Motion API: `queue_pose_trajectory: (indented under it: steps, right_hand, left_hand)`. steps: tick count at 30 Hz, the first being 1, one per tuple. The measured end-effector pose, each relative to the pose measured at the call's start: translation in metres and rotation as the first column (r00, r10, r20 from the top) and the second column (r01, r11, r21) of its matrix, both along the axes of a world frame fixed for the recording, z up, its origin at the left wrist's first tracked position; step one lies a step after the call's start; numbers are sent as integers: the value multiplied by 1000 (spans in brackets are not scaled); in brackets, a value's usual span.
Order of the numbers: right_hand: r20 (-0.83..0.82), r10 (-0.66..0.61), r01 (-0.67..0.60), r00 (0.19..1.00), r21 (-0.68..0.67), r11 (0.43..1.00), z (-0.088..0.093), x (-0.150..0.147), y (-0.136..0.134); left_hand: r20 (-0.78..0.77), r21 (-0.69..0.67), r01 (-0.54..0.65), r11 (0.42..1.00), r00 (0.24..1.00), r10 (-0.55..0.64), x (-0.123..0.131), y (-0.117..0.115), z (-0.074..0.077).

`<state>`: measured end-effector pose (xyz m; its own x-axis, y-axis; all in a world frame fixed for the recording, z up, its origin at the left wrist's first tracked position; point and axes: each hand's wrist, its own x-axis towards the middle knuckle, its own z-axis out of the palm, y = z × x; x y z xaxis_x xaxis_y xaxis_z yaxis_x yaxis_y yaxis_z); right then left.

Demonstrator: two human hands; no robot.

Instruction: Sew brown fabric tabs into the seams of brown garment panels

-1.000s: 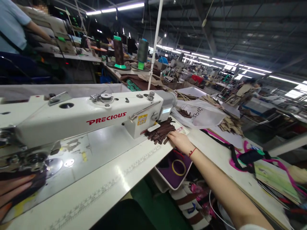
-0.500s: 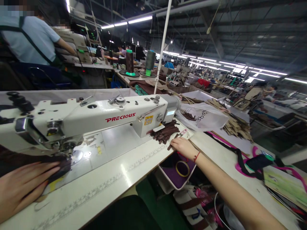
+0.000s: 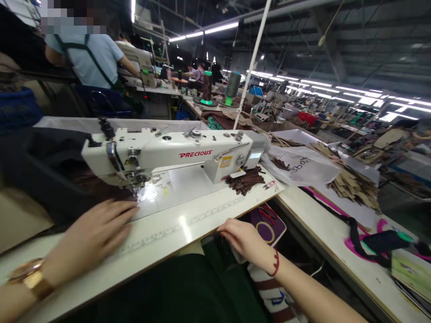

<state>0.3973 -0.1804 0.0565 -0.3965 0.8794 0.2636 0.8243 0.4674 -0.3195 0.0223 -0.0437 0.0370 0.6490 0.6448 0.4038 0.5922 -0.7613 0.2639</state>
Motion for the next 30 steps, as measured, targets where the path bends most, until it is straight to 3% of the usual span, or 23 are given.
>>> queue_pose_trajectory:
  steps: [3, 5, 8, 12, 14, 15, 16, 18, 19, 21, 22, 24, 25, 27, 30]
  right_hand:
    - [-288, 76, -146, 955, -229, 962, 15, -64, 3]
    - [-395, 72, -221, 916, -345, 912, 23, -98, 9]
    - [-468, 66, -281, 881, -406, 869, 32, -129, 17]
    - [-371, 26, -164, 928, -345, 924, 25, -114, 19]
    - [-165, -9, -59, 986, -403, 913, 8, -88, 12]
    - [35, -24, 38, 999, -461, 886, -2, -74, 7]
    - [249, -82, 200, 965, -500, 842, -11, -61, 1]
    - [343, -95, 279, 934, -538, 796, -22, -42, -10]
    - [289, -103, 259, 952, -577, 775, -22, -38, -15]
    - [-43, -178, 100, 983, -689, 718, -12, -43, -19]
    - [-246, -257, -5, 935, -731, 682, -3, -51, -17]
    - [-542, -406, -203, 736, -748, 632, 15, -77, -7]
    - [-631, -441, -272, 638, -721, 637, 22, -91, 0]
    - [-717, -458, -379, 526, -679, 628, 30, -118, 16]
    - [-734, -397, -427, 551, -657, 621, 27, -147, 35]
  left_hand:
    - [59, -209, 59, 976, 997, -48, 26, -53, 15]
    - [80, -415, 97, 905, 994, -70, 40, -82, 31]
    - [149, -581, 60, 812, 988, 33, 36, -101, 49]
    - [221, -718, -36, 695, 935, 277, -9, -103, 60]
    - [226, -752, -54, 657, 915, 335, -33, -103, 60]
    - [230, -757, -57, 651, 910, 346, -42, -103, 60]
    - [234, -755, -59, 653, 906, 352, -50, -104, 60]
    - [242, -735, -73, 674, 900, 362, -58, -105, 58]
    - [244, -720, -81, 689, 900, 361, -60, -105, 57]
    - [262, -668, -81, 739, 905, 336, -61, -104, 55]
    - [279, -630, -73, 773, 908, 313, -60, -104, 54]
    - [310, -542, -49, 839, 916, 254, -59, -105, 52]
    - [320, -498, -40, 866, 920, 226, -59, -105, 52]
    - [330, -431, -22, 902, 927, 180, -63, -107, 51]
    - [352, -373, 0, 928, 925, 141, -75, -110, 51]
